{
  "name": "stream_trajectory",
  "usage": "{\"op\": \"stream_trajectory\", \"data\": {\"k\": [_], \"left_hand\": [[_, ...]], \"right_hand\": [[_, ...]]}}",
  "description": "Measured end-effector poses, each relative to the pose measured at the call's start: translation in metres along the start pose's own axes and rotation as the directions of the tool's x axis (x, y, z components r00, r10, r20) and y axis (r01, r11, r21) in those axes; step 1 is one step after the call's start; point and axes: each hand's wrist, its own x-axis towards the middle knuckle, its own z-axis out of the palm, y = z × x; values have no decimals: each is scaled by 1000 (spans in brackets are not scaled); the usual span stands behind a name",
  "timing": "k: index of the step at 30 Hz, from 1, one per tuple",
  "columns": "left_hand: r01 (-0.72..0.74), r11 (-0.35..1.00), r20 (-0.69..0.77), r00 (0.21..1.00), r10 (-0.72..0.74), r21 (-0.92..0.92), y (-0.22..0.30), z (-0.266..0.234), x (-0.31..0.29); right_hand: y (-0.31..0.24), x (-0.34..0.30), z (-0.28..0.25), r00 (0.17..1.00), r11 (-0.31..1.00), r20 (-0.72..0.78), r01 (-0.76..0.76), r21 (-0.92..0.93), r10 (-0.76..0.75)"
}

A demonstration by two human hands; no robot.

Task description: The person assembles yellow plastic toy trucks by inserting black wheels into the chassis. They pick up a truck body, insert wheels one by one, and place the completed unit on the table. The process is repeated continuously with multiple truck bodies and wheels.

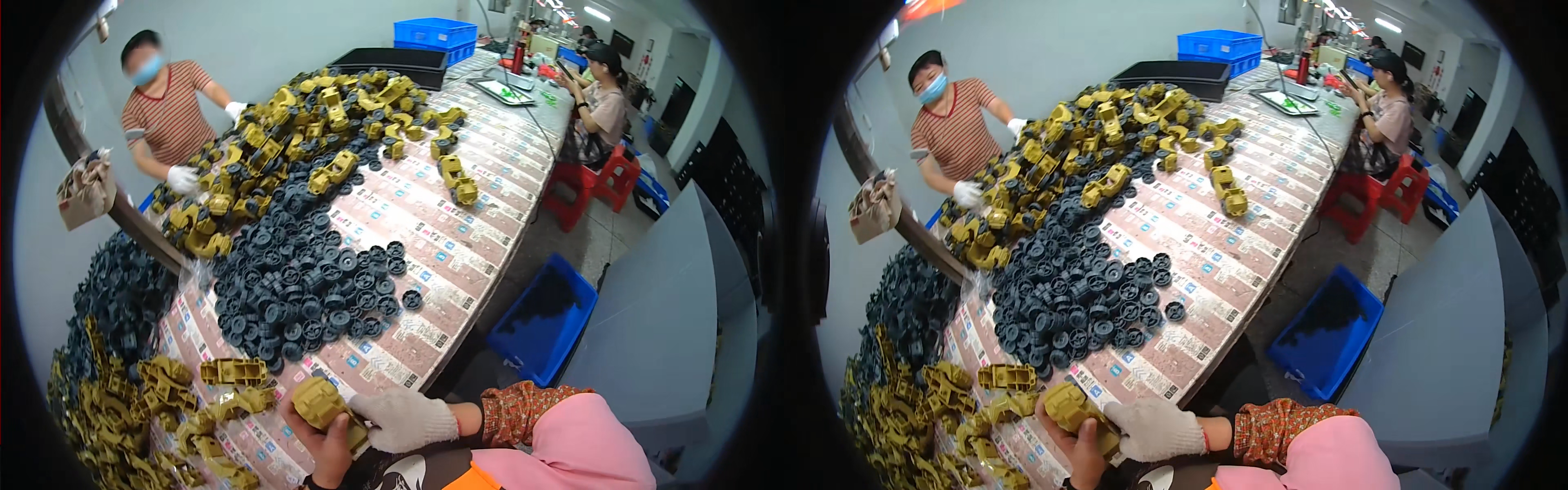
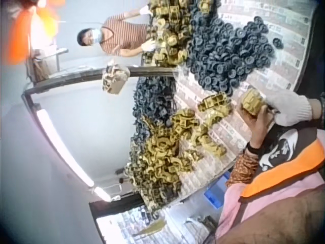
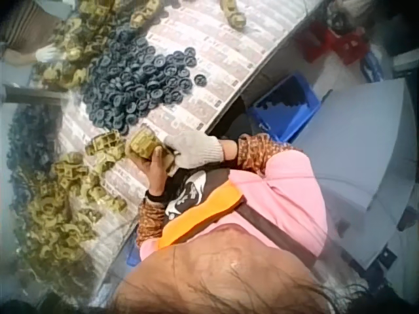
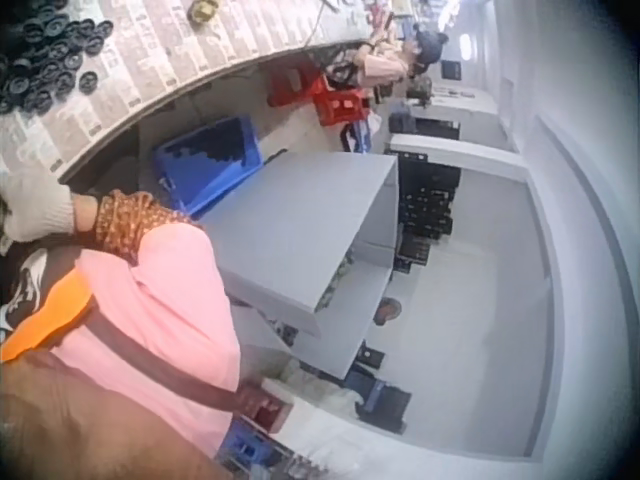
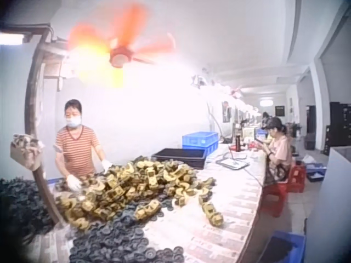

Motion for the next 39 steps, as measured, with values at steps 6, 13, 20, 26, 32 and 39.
{"op": "stream_trajectory", "data": {"k": [6, 13, 20, 26, 32, 39], "left_hand": [[301, 934, 374, 858, -352, 190, 23, -23, 33], [567, 794, 539, 607, -583, 221, 37, -43, 33], [567, 723, 418, 812, -408, -394, 69, -28, 25], [408, 720, 123, 901, -416, -561, -9, -42, 15], [565, 637, 92, 781, -617, -525, 0, -53, 16], [642, 576, 204, 738, -643, -505, 3, -58, 5]], "right_hand": [[-14, 10, -52, 924, 987, -356, 160, 27, -140], [-2, 7, -49, 972, 967, 172, 120, 224, -160], [28, -10, -31, 949, 680, -61, -176, 712, 309], [8, -15, -5, 980, 876, -166, -19, 481, 112], [36, -9, -50, 941, 999, -339, -11, 45, 25], [118, 25, -105, 791, 881, -610, -318, -351, 43]]}}
